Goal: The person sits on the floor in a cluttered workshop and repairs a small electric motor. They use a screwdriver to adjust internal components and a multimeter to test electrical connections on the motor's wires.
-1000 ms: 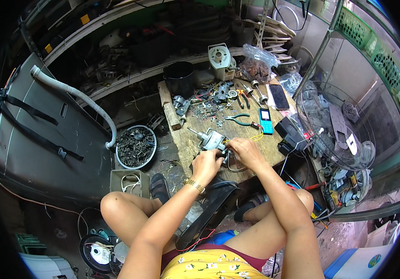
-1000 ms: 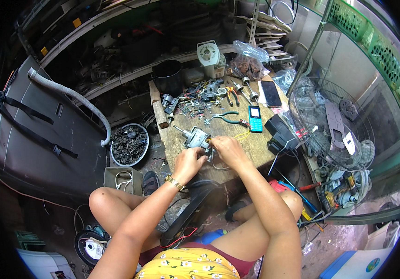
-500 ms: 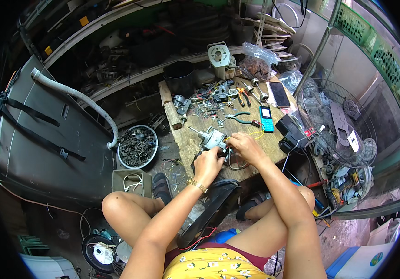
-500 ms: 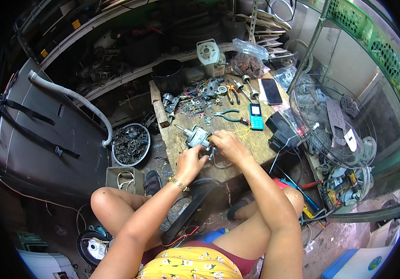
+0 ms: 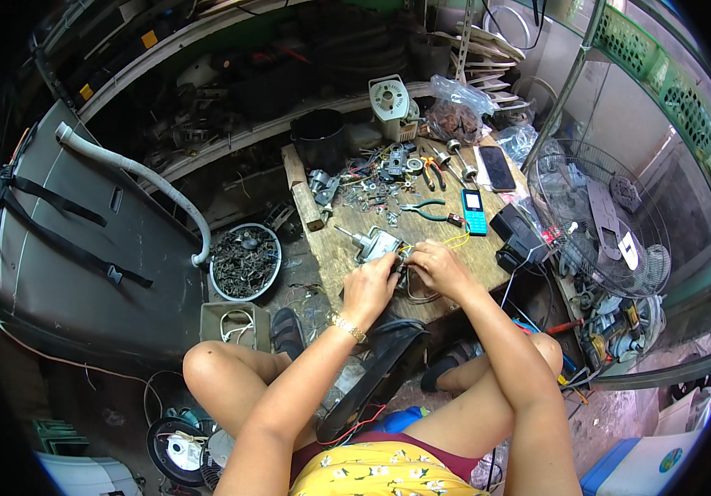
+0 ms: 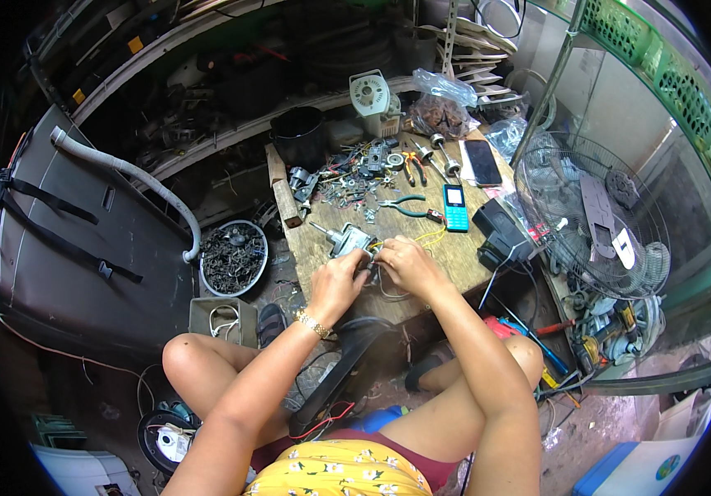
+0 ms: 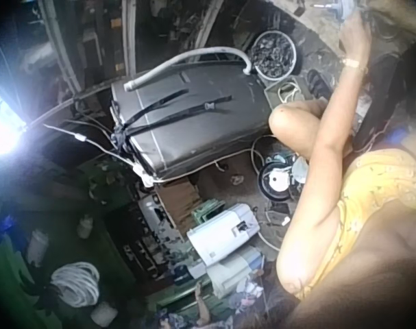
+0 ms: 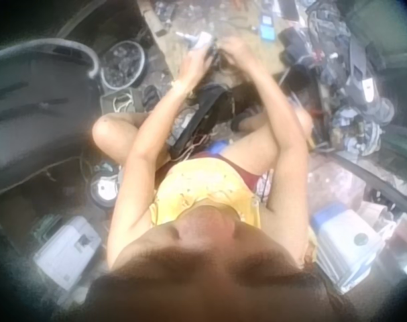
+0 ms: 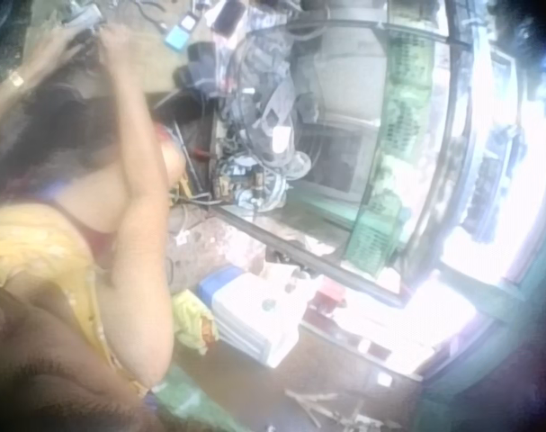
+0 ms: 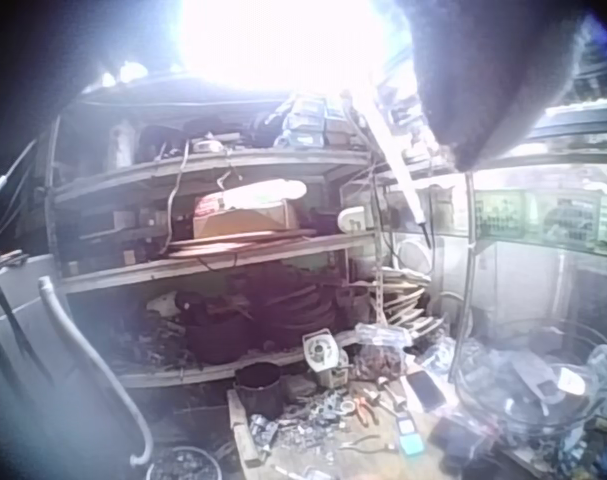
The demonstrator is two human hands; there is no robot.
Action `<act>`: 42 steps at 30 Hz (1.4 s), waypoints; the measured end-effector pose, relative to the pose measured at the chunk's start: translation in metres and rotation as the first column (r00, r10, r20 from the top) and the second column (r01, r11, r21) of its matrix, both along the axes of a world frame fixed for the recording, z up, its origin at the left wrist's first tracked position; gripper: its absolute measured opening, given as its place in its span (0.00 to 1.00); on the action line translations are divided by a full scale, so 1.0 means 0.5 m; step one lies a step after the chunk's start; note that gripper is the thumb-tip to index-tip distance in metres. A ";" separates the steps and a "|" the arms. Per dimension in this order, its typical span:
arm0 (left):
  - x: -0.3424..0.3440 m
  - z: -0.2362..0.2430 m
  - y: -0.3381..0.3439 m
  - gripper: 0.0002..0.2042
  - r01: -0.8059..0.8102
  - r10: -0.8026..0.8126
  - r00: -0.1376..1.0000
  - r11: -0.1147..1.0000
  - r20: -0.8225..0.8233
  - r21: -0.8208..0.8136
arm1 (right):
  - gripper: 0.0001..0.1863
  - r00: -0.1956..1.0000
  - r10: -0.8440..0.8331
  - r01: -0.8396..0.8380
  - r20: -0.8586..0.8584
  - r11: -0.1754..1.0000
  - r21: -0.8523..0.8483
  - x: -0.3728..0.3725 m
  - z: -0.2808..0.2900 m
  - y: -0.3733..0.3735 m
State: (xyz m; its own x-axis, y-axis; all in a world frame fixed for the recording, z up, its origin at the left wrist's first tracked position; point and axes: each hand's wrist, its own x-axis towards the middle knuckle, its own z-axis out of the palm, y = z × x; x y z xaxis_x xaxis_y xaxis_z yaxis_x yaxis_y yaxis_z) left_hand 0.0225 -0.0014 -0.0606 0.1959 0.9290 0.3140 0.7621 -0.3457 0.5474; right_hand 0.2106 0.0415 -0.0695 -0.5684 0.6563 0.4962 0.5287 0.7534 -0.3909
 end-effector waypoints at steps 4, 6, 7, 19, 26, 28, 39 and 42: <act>-0.005 0.016 0.027 0.12 0.119 -0.107 0.971 0.992 -0.214 0.043 | 0.06 1.000 0.000 0.000 -0.025 1.000 -0.030 0.001 -0.006 0.006; -0.013 0.026 0.047 0.13 0.215 -0.190 0.941 0.975 -0.281 0.062 | 0.08 0.998 0.002 -0.004 -0.069 1.000 -0.019 0.001 -0.015 0.010; -0.017 0.030 0.051 0.14 0.242 -0.218 0.927 0.969 -0.305 0.044 | 0.09 0.996 0.004 -0.005 -0.092 1.000 -0.013 0.001 -0.018 0.011; -0.019 0.019 0.074 0.13 0.372 -0.294 0.871 0.918 -0.393 0.137 | 0.12 0.999 -0.022 0.019 -0.039 0.996 -0.084 0.014 -0.008 0.005; -0.006 0.022 0.100 0.05 0.482 -0.358 0.820 0.852 -0.446 0.202 | 0.08 0.968 -0.242 0.237 0.064 0.968 0.080 0.007 0.001 -0.004; -0.014 0.029 0.100 0.03 0.500 -0.383 0.811 0.847 -0.442 0.184 | 0.07 0.963 -0.242 0.234 0.114 0.969 0.081 0.007 0.002 -0.007; -0.021 -0.004 0.027 0.14 0.247 -0.214 0.943 0.963 -0.253 0.105 | 0.05 0.953 -0.271 0.262 0.138 0.962 0.080 0.001 -0.004 -0.001; -0.019 -0.005 0.021 0.14 0.168 -0.152 0.975 0.982 -0.161 0.090 | 0.05 0.949 -0.266 0.257 0.167 0.964 0.073 -0.002 -0.002 0.005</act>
State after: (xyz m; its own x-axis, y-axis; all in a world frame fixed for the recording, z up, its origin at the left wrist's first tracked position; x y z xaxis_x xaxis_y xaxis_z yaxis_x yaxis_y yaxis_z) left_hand 0.0132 0.0092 -0.0633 0.3920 0.8463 0.3608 0.7641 -0.5179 0.3846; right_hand 0.2096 0.0439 -0.0707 -0.4606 0.7704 0.4409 0.7662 0.5958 -0.2406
